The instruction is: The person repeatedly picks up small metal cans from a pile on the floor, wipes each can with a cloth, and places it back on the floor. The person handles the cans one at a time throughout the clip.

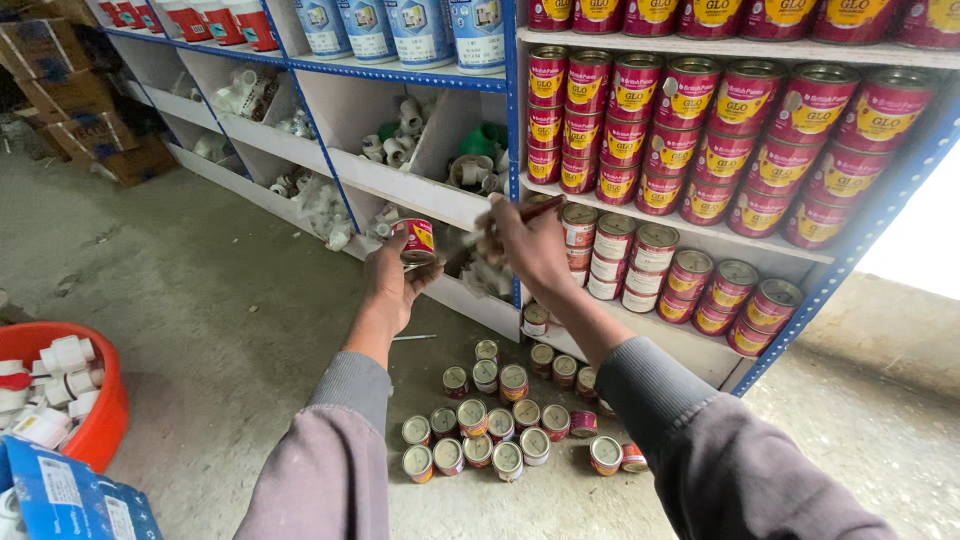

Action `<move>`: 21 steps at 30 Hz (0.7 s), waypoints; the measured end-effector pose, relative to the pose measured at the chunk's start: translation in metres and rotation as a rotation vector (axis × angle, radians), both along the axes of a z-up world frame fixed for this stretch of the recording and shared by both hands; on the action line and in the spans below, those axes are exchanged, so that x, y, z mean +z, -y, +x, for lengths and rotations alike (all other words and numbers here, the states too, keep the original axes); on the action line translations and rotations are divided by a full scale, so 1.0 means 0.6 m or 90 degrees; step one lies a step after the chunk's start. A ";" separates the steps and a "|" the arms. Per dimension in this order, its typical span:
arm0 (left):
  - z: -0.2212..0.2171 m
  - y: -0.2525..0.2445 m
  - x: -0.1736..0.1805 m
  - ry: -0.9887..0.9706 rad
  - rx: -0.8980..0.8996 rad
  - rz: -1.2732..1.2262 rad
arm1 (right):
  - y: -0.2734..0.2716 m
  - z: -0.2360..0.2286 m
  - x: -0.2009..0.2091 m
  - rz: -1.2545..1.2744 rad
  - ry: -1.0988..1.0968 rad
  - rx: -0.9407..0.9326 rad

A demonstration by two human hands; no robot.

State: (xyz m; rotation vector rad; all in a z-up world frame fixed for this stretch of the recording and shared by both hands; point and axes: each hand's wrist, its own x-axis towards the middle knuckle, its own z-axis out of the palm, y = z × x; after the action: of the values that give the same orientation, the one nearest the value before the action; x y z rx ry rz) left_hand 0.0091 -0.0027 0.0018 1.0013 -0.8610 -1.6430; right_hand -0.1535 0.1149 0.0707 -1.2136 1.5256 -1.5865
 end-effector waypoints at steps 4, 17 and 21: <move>-0.003 -0.017 0.013 -0.035 -0.026 -0.013 | -0.017 0.013 0.024 -0.065 0.094 0.033; -0.019 -0.004 -0.009 -0.003 0.012 0.005 | -0.011 0.017 0.026 -0.080 0.065 0.005; -0.018 -0.022 0.013 -0.006 -0.008 -0.014 | -0.006 0.005 -0.013 -0.013 -0.010 0.088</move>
State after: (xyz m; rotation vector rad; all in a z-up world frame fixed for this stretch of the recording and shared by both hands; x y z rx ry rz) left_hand -0.0016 0.0105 0.0096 0.9740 -0.8792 -1.6441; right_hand -0.1504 0.1186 0.0630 -1.3165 1.4075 -1.5089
